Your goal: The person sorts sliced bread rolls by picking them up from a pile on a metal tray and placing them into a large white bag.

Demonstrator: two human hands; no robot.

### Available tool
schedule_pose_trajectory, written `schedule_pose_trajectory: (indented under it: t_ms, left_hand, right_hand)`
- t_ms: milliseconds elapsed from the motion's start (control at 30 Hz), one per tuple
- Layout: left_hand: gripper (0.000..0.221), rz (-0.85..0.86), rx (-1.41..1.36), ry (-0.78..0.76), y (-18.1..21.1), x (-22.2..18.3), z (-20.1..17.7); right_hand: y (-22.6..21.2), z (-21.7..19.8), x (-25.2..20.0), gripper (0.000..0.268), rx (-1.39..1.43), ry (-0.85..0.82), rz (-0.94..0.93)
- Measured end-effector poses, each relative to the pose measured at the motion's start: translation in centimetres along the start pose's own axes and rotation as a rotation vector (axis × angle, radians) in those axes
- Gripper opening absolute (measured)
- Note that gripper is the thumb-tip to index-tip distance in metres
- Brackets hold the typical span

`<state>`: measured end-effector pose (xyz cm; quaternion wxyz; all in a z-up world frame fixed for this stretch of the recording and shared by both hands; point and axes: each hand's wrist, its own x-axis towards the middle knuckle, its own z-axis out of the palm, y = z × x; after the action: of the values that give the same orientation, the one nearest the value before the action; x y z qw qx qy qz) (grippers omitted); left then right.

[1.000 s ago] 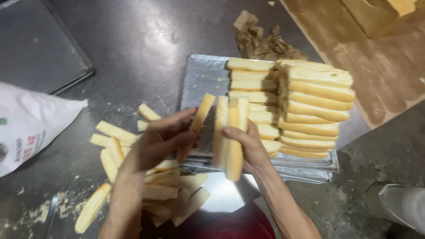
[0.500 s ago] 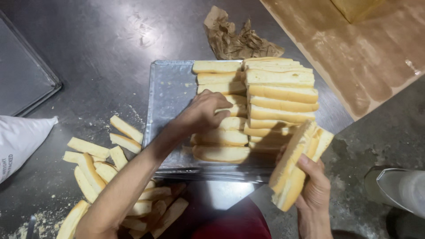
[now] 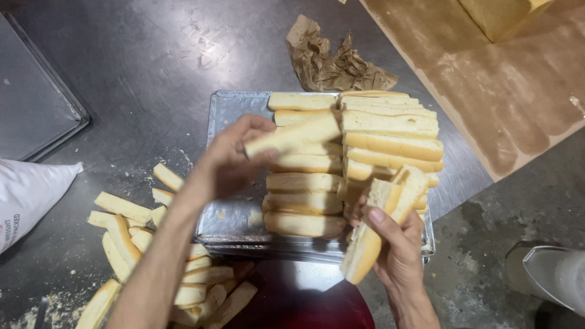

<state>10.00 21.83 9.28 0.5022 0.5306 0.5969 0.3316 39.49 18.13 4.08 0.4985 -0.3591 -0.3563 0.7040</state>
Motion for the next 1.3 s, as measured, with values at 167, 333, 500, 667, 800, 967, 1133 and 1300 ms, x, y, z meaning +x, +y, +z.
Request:
schedule_pose_trajectory:
  t_ms: [167, 333, 500, 667, 800, 967, 1133, 1300]
  left_hand:
    - [0.024, -0.027, 0.173, 0.049, -4.6, 4.7, -1.5]
    - [0.03, 0.701, 0.341, 0.073, -7.7, 6.7, 1.5]
    - [0.041, 0.815, 0.455, 0.054, -8.6, 7.0, 1.7]
    - [0.038, 0.559, 0.497, 0.078, -9.1, 6.4, 1.7]
    - [0.03, 0.465, 0.529, -0.002, -10.0, 7.7, 2.7]
    - [0.026, 0.608, 0.539, 0.109, -8.2, 7.3, 3.4]
    - [0.05, 0.079, 0.233, -0.077, -1.3, -0.8, 4.3]
    - [0.059, 0.242, -0.01, -0.045, 0.9, -6.6, 5.5]
  right_hand:
    - [-0.7, -0.9, -0.9, 0.04, -0.034, 0.073, 0.022]
    - [-0.2, -1.2, -1.2, 0.044, -0.017, 0.136, -0.021]
    - [-0.1, -0.8, -1.3, 0.044, 0.006, 0.086, 0.002]
    - [0.0, -0.2, -0.8, 0.045, 0.004, 0.062, -0.005]
    - [0.2, 0.0, -0.5, 0.042, -0.014, 0.04, 0.003]
    - [1.3, 0.7, -0.1, 0.04, 0.009, 0.06, 0.044]
    - [2.2, 2.7, 0.9, 0.046, 0.125, 0.105, 0.106]
    - [1.8, 5.4, 1.2, 0.048, 0.297, 0.123, 0.206]
